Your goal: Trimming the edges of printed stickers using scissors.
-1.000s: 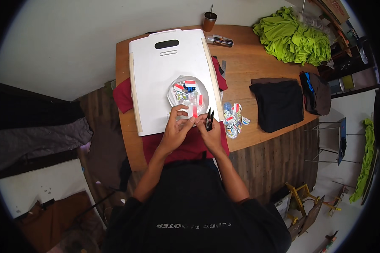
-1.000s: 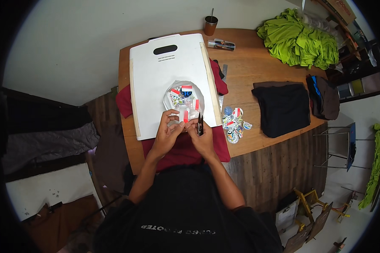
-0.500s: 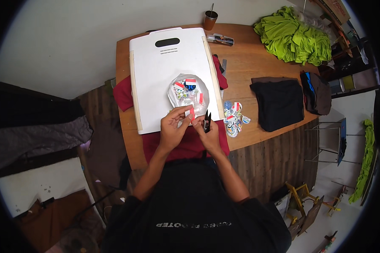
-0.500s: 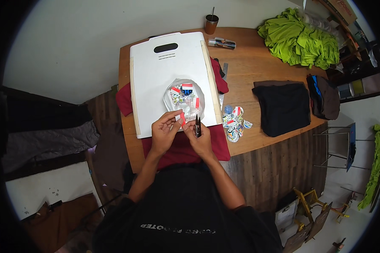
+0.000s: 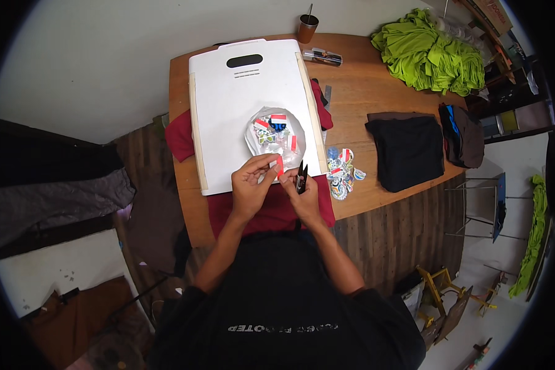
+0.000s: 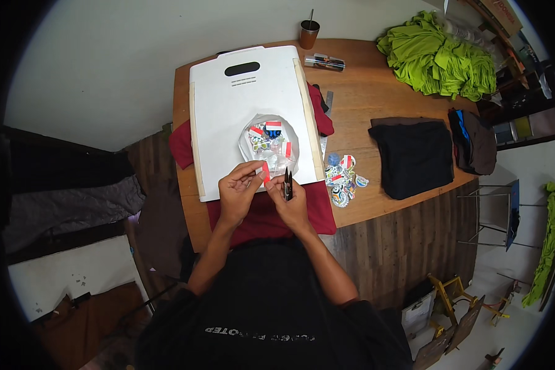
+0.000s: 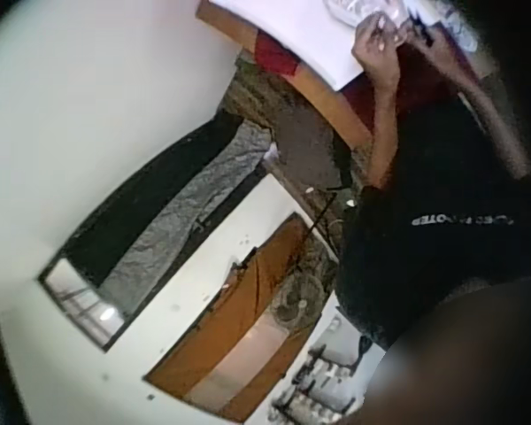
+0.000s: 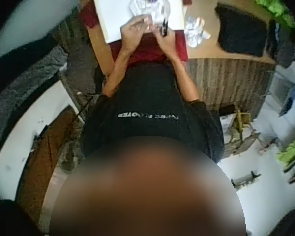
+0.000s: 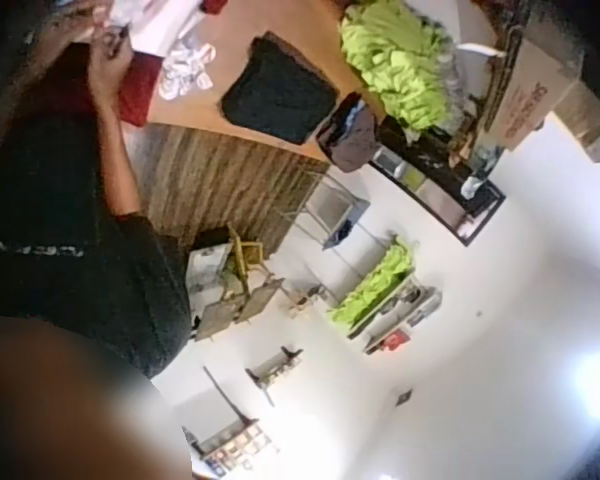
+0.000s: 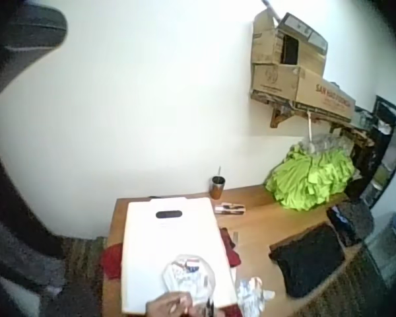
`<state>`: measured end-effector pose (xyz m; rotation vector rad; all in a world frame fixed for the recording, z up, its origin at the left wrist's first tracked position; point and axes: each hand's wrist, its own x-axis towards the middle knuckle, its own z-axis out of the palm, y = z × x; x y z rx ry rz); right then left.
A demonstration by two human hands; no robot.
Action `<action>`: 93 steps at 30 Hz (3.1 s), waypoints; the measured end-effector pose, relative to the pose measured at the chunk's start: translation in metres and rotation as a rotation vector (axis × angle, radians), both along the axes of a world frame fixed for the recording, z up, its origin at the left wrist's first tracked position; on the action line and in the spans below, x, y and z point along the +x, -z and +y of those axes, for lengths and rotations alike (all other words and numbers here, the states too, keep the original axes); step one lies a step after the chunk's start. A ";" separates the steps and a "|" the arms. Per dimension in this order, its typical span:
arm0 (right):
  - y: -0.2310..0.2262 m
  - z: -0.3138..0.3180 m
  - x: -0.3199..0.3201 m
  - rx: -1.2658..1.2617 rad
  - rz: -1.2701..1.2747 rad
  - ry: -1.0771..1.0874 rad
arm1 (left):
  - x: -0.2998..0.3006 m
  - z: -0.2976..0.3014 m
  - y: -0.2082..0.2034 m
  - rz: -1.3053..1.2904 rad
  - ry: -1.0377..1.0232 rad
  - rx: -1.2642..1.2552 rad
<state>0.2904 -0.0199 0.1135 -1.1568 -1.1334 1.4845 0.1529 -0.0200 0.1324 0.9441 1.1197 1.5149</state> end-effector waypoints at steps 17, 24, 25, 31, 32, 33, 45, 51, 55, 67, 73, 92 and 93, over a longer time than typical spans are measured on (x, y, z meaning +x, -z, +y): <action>-0.005 0.011 0.008 -0.008 -0.014 0.065 | 0.001 -0.011 0.007 -0.073 0.270 0.021; -0.002 0.004 0.007 -0.002 -0.022 0.023 | 0.001 -0.002 0.005 0.026 0.116 0.029; -0.002 0.003 0.007 -0.008 -0.019 0.016 | 0.001 -0.002 0.005 0.026 0.115 0.029; 0.002 0.003 0.008 0.012 -0.023 0.001 | 0.003 -0.002 -0.005 0.037 0.106 0.026; 0.002 0.002 0.008 0.012 -0.023 0.001 | 0.003 -0.001 -0.005 0.047 0.098 0.037; 0.000 0.002 0.007 0.033 -0.009 -0.015 | 0.004 -0.001 -0.006 0.057 0.090 0.048; -0.017 -0.016 0.009 -0.029 0.253 -0.240 | 0.001 0.003 -0.029 0.018 -0.029 0.078; -0.011 -0.022 0.008 -0.123 0.428 -0.214 | 0.004 0.004 -0.037 0.030 -0.027 0.086; -0.012 -0.018 0.006 -0.078 0.384 -0.222 | 0.005 0.005 -0.037 0.027 -0.032 0.092; -0.015 -0.017 0.004 -0.064 0.338 -0.262 | 0.004 0.005 -0.035 0.055 -0.026 0.122; -0.015 -0.018 0.002 -0.071 0.364 -0.253 | 0.004 0.004 -0.036 0.043 -0.012 0.109; -0.014 -0.018 0.002 -0.060 0.367 -0.230 | 0.005 0.003 -0.035 0.052 -0.007 0.088; -0.014 -0.018 0.002 -0.060 0.367 -0.229 | 0.004 0.003 -0.034 0.052 -0.008 0.087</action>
